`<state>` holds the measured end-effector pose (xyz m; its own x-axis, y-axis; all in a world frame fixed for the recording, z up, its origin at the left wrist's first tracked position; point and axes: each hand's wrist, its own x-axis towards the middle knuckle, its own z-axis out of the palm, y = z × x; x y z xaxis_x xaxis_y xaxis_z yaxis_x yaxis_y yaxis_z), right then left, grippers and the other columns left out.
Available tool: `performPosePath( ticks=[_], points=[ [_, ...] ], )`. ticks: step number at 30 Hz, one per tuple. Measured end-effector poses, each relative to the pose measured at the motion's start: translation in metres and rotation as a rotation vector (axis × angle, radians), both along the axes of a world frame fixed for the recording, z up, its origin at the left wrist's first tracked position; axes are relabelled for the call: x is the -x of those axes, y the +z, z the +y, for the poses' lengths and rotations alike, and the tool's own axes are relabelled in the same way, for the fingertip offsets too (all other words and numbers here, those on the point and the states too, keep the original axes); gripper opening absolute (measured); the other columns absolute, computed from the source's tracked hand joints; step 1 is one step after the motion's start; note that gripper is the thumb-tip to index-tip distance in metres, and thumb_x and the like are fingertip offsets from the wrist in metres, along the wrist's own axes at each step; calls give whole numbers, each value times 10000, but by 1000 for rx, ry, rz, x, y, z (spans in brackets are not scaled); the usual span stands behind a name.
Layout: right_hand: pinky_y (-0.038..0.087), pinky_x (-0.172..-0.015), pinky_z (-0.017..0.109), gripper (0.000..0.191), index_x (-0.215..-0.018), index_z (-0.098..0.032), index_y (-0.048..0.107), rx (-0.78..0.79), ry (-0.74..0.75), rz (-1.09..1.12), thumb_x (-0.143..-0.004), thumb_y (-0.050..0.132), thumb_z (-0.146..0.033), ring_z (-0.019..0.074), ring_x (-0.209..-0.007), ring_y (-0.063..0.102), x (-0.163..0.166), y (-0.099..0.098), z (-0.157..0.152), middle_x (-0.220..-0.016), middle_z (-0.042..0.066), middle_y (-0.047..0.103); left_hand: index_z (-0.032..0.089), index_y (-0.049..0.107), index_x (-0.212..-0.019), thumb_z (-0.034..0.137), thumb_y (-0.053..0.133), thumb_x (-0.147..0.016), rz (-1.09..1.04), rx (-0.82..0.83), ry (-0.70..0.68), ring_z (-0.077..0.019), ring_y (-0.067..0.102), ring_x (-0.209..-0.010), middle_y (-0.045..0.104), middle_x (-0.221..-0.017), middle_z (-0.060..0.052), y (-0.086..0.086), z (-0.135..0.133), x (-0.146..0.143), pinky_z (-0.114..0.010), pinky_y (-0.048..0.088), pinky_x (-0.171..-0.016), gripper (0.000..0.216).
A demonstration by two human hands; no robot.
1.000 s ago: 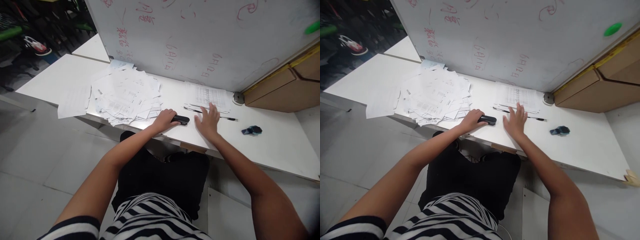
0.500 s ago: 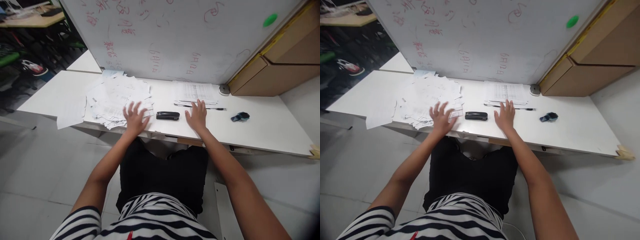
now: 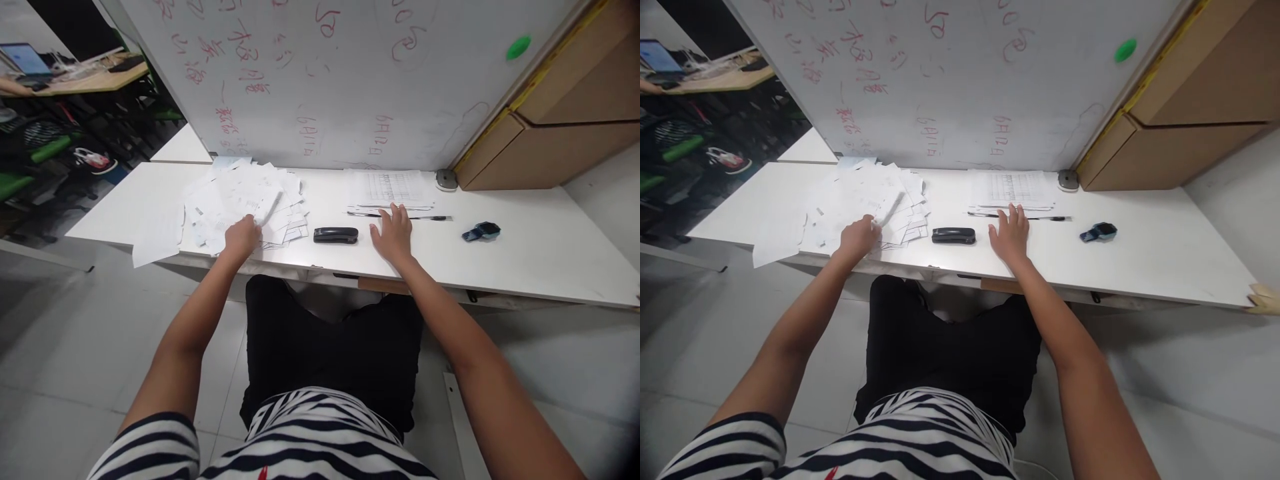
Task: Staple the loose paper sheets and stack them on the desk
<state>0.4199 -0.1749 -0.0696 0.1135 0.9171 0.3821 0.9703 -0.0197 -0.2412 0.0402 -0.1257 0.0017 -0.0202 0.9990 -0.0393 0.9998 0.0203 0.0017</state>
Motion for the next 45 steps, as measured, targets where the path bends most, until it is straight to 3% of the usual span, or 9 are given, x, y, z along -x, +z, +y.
performPosePath(
  ticks=[4,9,13,18,22,33,38,41,45],
  points=[
    [257,-1068,559,481,-1330,-123,471,9,-3,3,-936,367,-379,363,-1413,184,0,0,0,-1489,195,333,130,585,-1056,193,312,-897,120,-2,-35,-331,647,-884,663,-982,-191,-2,2,8,-392,443,-682,322],
    [256,-1070,552,454,-1305,-123,491,-5,4,24,-938,371,-362,346,-1414,190,-1,-1,1,-1482,198,348,159,545,-1123,177,309,-910,207,-43,-259,-305,648,-882,638,-1045,-170,-5,-5,21,-374,436,-678,319],
    [252,-1067,559,446,-1292,-126,499,-1,-5,49,-935,378,-364,349,-1413,193,-1,-1,1,-1481,205,350,179,536,-1134,196,317,-932,223,-51,-332,-290,648,-891,624,-1094,-160,-6,-8,28,-356,435,-665,298],
    [258,-1057,571,461,-1288,-143,503,-30,8,64,-945,347,-408,353,-1411,201,-1,-2,2,-1474,203,365,182,564,-1075,395,298,-979,192,-101,-396,-277,649,-891,638,-1068,-145,-11,-15,29,-330,438,-637,354],
    [262,-1050,580,501,-1272,-137,518,-32,2,73,-954,309,-462,365,-1402,220,-2,-3,3,-1465,211,377,186,581,-1086,570,406,-913,206,-92,-390,-299,645,-941,647,-1100,-147,-9,-14,31,-336,453,-673,456],
    [273,-1040,586,507,-1248,-117,545,-17,-8,82,-956,321,-465,374,-1397,238,-1,-1,2,-1460,229,382,262,660,-1107,494,441,-877,-13,49,-526,-241,639,-1010,653,-1221,-33,14,6,56,-321,472,-796,393],
    [276,-1045,574,503,-1245,-106,550,-22,-11,90,-957,328,-454,370,-1393,246,-1,0,2,-1453,228,388,226,661,-1096,405,322,-935,80,-181,-395,-271,631,-1008,671,-1162,-87,27,17,42,-367,463,-780,416],
    [288,-1035,576,495,-1235,-123,558,-33,-21,105,-955,330,-460,369,-1389,257,-1,-1,3,-1451,220,398,213,635,-1143,358,289,-957,80,-306,-486,-277,595,-1092,623,-1253,-115,28,32,28,-396,439,-851,419],
    [299,-1038,559,482,-1228,-109,561,-33,-48,112,-951,350,-442,367,-1388,258,-2,-2,5,-1445,228,402,187,648,-1095,344,279,-957,105,-236,-596,-287,596,-1081,632,-1211,-144,16,56,20,-417,445,-839,424]
  ],
)
